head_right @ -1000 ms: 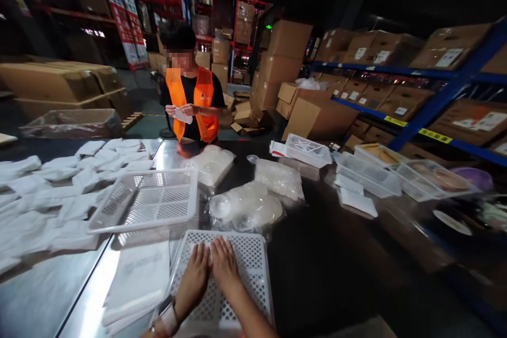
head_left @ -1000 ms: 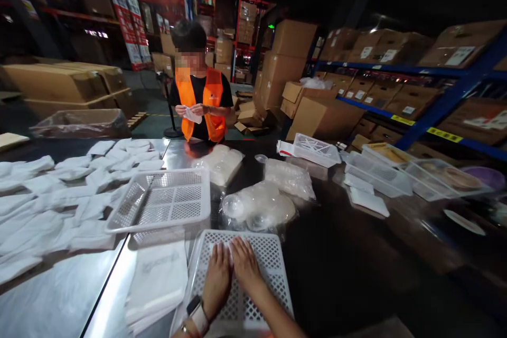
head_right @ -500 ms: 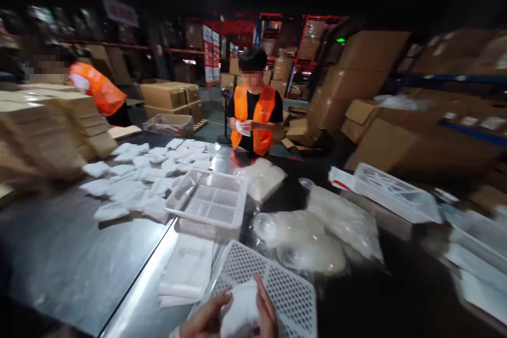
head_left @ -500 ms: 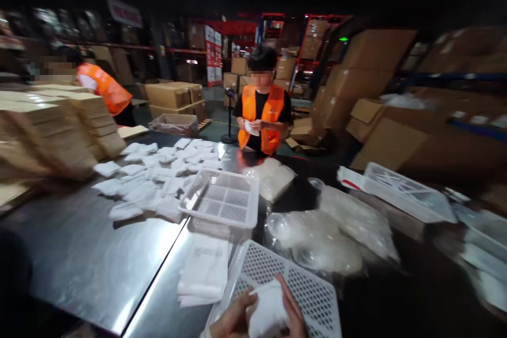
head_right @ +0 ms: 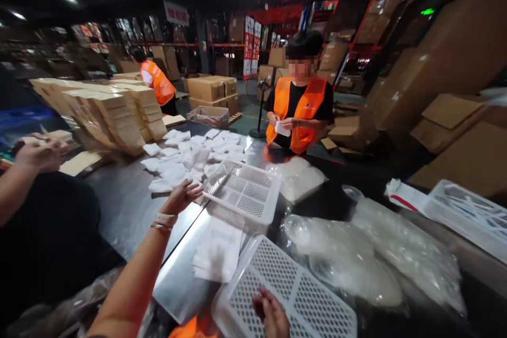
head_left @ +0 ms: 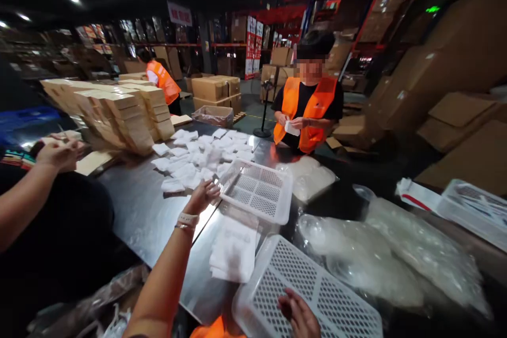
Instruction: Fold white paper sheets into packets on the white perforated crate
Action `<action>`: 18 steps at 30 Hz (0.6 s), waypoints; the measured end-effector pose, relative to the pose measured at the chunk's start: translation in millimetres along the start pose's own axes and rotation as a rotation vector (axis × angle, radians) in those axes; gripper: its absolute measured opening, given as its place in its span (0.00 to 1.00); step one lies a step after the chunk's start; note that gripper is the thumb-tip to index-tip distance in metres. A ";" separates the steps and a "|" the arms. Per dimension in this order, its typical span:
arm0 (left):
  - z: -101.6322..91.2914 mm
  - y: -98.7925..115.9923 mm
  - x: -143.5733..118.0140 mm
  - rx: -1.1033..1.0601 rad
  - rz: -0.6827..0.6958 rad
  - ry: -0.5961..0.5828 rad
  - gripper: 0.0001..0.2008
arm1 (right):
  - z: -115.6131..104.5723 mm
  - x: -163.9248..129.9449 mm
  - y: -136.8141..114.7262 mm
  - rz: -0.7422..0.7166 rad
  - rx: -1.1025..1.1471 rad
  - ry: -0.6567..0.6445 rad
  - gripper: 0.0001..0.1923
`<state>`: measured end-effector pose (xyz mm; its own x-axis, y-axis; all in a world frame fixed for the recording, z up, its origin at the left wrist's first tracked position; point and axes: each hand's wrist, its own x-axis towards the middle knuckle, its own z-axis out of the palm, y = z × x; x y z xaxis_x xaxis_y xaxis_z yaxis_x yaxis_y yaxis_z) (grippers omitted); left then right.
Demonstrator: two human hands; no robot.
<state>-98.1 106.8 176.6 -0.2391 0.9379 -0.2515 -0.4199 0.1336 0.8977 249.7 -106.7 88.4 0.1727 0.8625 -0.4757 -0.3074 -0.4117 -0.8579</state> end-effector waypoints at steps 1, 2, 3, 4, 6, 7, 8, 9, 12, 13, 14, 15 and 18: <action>-4.5 -11.3 4.0 0.169 0.012 -0.014 0.20 | -3.2 -2.5 -3.2 0.001 -0.023 -0.009 0.36; -7.7 -29.2 2.5 0.324 0.012 -0.038 0.22 | -6.0 -4.5 -4.7 -0.003 -0.042 -0.016 0.36; -10.0 -51.8 -4.1 0.473 0.010 -0.076 0.24 | -8.3 -5.9 -4.2 -0.018 -0.054 -0.018 0.35; -11.8 -77.1 -14.7 0.618 0.008 -0.128 0.25 | -10.3 -6.6 -1.9 -0.042 -0.067 -0.016 0.35; -15.4 -128.4 -42.5 0.884 0.011 -0.275 0.26 | -14.7 -5.4 6.0 -0.121 -0.142 -0.005 0.33; -17.8 -151.1 -56.6 1.008 0.017 -0.369 0.27 | -17.6 -3.8 10.6 -0.182 -0.223 -0.004 0.32; -20.5 -170.4 -69.0 1.129 0.027 -0.465 0.29 | -21.2 -2.1 15.0 -0.261 -0.334 -0.008 0.29; -23.5 -185.8 -78.7 1.252 0.046 -0.552 0.31 | -25.3 -0.5 19.1 -0.349 -0.469 -0.017 0.26; -32.1 -209.0 -88.5 1.528 0.138 -0.644 0.32 | -38.7 0.5 29.9 -0.542 -0.891 -0.035 0.20; -34.2 -210.8 -86.1 1.570 0.169 -0.626 0.31 | -42.6 -0.3 33.3 -0.559 -0.997 -0.045 0.21; -35.5 -210.7 -81.9 1.596 0.197 -0.603 0.29 | -45.9 -0.8 36.1 -0.561 -1.078 -0.061 0.23; -36.3 -209.4 -76.7 1.611 0.221 -0.585 0.27 | -48.9 -0.5 38.0 -0.563 -1.133 -0.076 0.24; -35.9 -201.1 -60.8 1.606 0.262 -0.544 0.19 | -59.9 12.2 30.4 -0.607 -1.187 -0.016 0.22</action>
<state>-30.6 11.4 -1.6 0.2921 0.9324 -0.2127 0.8920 -0.1855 0.4122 298.5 -126.4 44.8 -0.0223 0.9991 0.0347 0.8112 0.0384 -0.5836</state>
